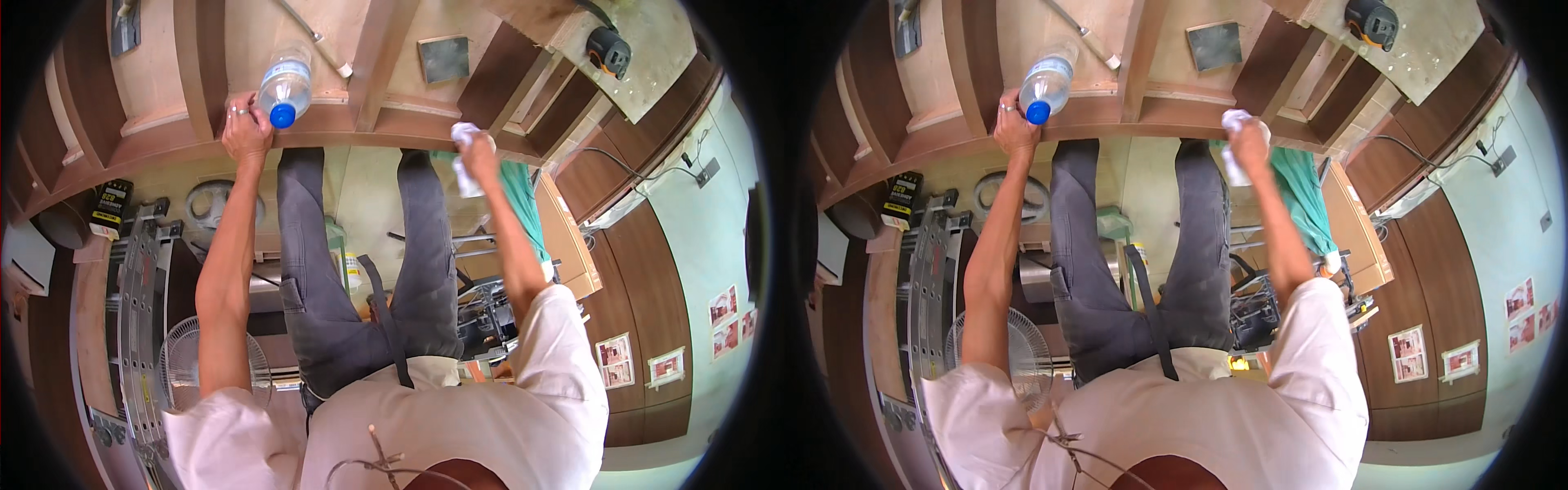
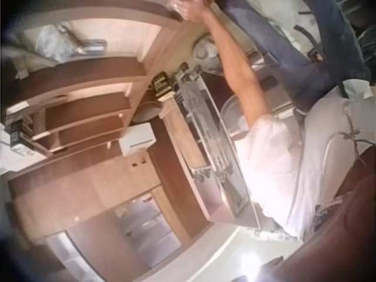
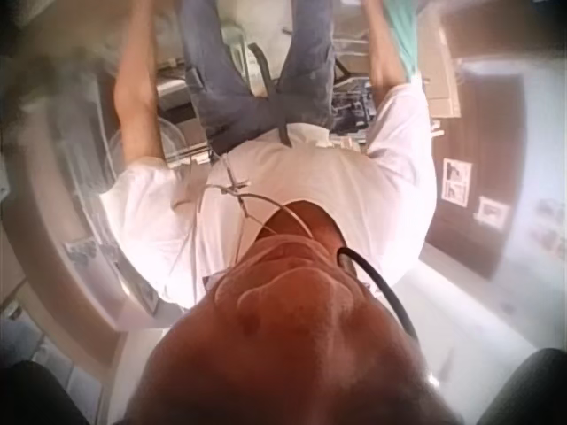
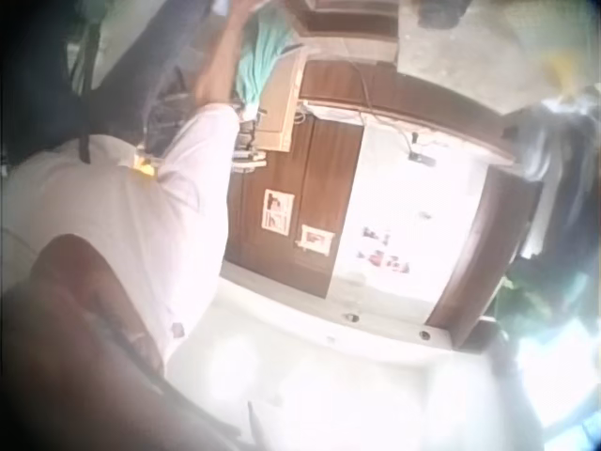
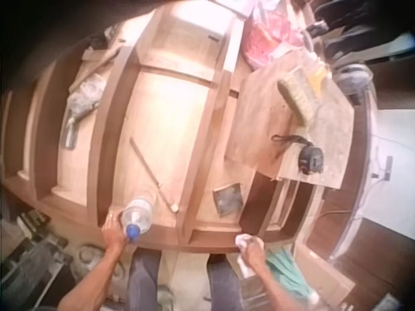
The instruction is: The person uses a chisel to scrape and smooth the edges of a wooden cabinet frame. They then wipe the surface with a white cloth and a water bottle. The person continues to scrape and clean the wooden structure, occasionally interacting with a colleague who is also working in the room.
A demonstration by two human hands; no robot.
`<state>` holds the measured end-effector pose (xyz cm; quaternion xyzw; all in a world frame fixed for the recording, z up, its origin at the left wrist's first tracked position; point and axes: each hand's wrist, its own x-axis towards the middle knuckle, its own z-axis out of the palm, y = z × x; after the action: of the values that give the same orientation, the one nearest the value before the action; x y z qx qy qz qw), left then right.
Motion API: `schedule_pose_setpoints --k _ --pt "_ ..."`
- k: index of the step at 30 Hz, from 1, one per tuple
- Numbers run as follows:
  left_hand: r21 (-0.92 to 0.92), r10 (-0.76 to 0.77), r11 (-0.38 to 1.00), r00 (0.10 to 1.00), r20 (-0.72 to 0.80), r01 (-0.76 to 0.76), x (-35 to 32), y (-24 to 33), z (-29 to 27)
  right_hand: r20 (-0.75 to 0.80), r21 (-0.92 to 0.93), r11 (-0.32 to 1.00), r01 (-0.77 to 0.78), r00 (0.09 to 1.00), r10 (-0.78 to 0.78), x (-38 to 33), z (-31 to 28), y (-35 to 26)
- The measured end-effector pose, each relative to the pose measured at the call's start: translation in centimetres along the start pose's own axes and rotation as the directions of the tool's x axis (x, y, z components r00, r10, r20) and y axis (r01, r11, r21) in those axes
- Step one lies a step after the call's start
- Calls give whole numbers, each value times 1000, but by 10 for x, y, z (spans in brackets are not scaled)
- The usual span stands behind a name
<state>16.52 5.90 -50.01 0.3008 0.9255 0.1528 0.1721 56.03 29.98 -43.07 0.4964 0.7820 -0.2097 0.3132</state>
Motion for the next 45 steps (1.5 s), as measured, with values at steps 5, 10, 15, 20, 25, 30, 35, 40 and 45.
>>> schedule_pose_setpoints --k 5,10,15,20,25,30,35,40,45 --pt "75 -17 997 1000 26 15 -5 -4 -6 -230 452 882 134 973 -31 -39 24 -92" --pt "-1 13 1000 1000 8 -13 1 3 -5 -347 323 944 67 937 52 -47 34 21" --pt "59 9 998 1000 2 -9 -4 5 -8 -419 483 872 -84 852 314 -45 15 -3" --pt "28 -76 997 996 39 75 -8 -3 -5 -329 504 848 161 944 16 -51 45 -77" --pt "32 -77 996 997 -15 78 -11 -8 -2 -414 520 854 -10 872 262 -43 55 -14" --pt "103 -85 991 996 12 84 -11 -23 7 -234 592 804 57 967 104 -49 73 -155" --pt "115 -104 989 993 57 97 -16 -33 3 319 530 759 -377 918 233 -24 23 -119" --pt "76 -35 996 999 -16 36 -6 4 -2 -58 462 883 78 997 -58 -20 14 -29" --pt "79 -27 997 999 44 23 -6 -4 -4 -72 358 897 259 965 -251 -18 9 -45"
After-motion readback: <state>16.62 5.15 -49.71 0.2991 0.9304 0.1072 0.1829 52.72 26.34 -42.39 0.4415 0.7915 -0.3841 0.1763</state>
